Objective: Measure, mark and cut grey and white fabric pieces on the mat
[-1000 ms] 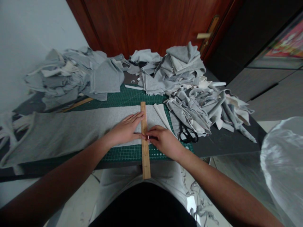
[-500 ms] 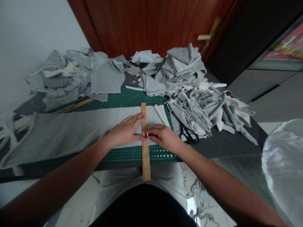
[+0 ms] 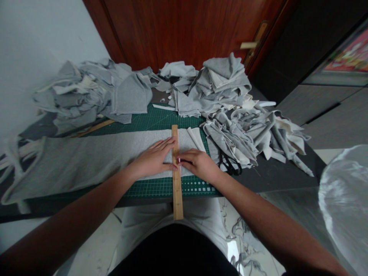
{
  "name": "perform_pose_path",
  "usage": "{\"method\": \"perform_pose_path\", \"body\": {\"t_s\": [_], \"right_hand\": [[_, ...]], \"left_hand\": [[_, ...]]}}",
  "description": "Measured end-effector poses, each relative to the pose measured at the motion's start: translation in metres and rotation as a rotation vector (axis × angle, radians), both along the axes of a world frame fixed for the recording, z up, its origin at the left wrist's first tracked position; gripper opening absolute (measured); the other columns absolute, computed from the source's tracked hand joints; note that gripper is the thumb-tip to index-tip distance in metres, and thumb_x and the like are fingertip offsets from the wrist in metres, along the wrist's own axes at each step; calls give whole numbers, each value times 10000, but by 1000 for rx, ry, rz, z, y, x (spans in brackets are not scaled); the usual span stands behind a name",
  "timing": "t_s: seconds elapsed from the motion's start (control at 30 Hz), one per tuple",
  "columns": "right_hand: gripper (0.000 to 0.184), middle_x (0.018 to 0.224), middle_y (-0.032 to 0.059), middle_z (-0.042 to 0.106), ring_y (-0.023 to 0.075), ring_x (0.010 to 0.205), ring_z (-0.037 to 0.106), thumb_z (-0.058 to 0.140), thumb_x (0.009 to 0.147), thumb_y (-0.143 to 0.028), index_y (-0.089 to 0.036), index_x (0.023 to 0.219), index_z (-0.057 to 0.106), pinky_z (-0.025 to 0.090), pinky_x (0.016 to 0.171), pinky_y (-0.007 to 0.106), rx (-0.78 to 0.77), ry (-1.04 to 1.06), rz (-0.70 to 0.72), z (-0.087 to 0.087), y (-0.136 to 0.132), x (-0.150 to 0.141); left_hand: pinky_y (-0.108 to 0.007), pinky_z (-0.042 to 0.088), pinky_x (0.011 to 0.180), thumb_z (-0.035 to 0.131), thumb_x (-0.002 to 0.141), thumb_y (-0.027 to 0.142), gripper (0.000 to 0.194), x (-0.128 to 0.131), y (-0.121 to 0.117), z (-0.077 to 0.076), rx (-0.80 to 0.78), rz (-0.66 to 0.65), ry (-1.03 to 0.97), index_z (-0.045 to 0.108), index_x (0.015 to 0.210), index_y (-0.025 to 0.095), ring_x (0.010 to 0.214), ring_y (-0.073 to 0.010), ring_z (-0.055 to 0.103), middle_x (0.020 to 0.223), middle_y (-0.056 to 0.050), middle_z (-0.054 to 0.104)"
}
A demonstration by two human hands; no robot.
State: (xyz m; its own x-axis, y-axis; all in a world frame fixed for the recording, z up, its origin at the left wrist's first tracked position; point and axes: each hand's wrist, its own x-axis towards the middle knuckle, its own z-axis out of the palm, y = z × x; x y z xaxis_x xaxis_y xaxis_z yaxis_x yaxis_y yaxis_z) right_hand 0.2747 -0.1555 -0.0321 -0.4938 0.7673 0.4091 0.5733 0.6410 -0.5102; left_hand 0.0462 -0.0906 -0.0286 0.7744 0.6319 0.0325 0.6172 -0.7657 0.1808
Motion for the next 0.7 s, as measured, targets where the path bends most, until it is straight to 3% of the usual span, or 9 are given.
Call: {"method": "perform_pose_path", "body": {"t_s": [0.5,0.7], "right_hand": [[271,1094,56,799,207,990,744,667,959,-245,-241,1213,762,586,922,352,-65,-29,-77,5,19,-1],[285,1065,68,802,226,940,728,664,963,-252,-225,1231,757,576,859,363,-32,-99,-64,7,31,1]], "left_hand": [[-424,198,1267,538,889,759,987,-2,1,-2,1,-16,-36,280,1583,106,1562,-310,246,1672,-195,274],[-419,195,1269,548,877,768,1015,-1,1,-2,-8,-15,-21,284,1579,85,1558,-315,254,1668,-204,279]]}}
